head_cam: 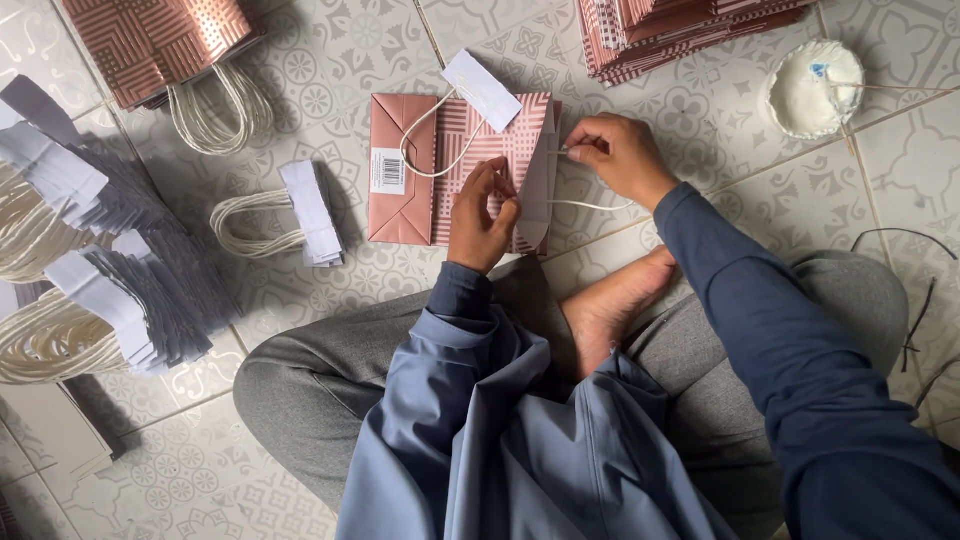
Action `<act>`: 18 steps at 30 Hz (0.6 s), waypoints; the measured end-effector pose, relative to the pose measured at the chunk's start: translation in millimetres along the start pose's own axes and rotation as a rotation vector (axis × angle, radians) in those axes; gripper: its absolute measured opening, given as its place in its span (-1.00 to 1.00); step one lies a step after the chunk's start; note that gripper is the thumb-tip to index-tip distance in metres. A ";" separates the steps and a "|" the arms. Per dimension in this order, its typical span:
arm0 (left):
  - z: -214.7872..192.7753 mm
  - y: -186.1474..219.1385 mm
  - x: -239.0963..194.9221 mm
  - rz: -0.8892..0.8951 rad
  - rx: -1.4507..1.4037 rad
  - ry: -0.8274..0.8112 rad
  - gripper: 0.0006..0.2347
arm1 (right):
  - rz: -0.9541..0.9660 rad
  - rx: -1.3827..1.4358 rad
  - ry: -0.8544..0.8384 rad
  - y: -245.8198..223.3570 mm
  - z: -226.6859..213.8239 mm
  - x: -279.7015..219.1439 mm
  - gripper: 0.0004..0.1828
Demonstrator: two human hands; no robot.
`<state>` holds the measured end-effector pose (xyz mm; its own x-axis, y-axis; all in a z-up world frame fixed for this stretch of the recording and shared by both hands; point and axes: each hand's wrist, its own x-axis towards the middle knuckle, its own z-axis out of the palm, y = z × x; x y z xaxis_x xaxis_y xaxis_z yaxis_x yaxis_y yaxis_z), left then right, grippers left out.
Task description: The person sits on the floor and assembles paper bags by applying glue to white paper tabs and attaching them to the handles of patterned bags. They press the tabs to secure them and stack the finished bags.
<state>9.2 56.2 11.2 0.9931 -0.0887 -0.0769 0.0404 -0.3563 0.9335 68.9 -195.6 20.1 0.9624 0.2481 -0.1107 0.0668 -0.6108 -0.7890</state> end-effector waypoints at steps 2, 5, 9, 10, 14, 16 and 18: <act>-1.2 5.8 -1.5 0.002 -0.003 0.002 -0.98 | -0.056 -0.055 0.030 -0.2 5.8 -2.9 -0.90; -2.8 18.3 -6.2 0.012 0.018 0.009 -0.96 | -0.126 -0.121 0.056 2.7 11.3 -7.4 -0.96; 0.4 20.8 -10.0 0.036 0.068 0.036 -0.96 | -0.213 -0.188 0.096 3.7 17.1 -15.6 -0.97; 2.7 18.6 -10.0 0.054 0.100 0.046 -0.96 | -0.251 -0.197 0.111 3.4 17.5 -17.8 -0.96; 7.0 14.9 -11.6 0.064 0.130 0.059 -0.95 | -0.304 -0.222 0.131 5.1 20.8 -21.8 -0.93; 8.6 12.6 -11.3 0.062 0.152 0.056 -0.95 | -0.348 -0.249 0.152 12.2 24.3 -22.4 -0.92; 10.1 11.6 -11.4 0.069 0.164 0.054 -0.95 | -0.355 -0.252 0.156 15.9 25.7 -22.9 -0.92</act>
<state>-2.8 43.7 19.4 0.9976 -0.0693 0.0082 -0.0417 -0.4986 0.8658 41.1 -191.7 -5.4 0.8952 0.3708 0.2472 0.4427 -0.6769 -0.5880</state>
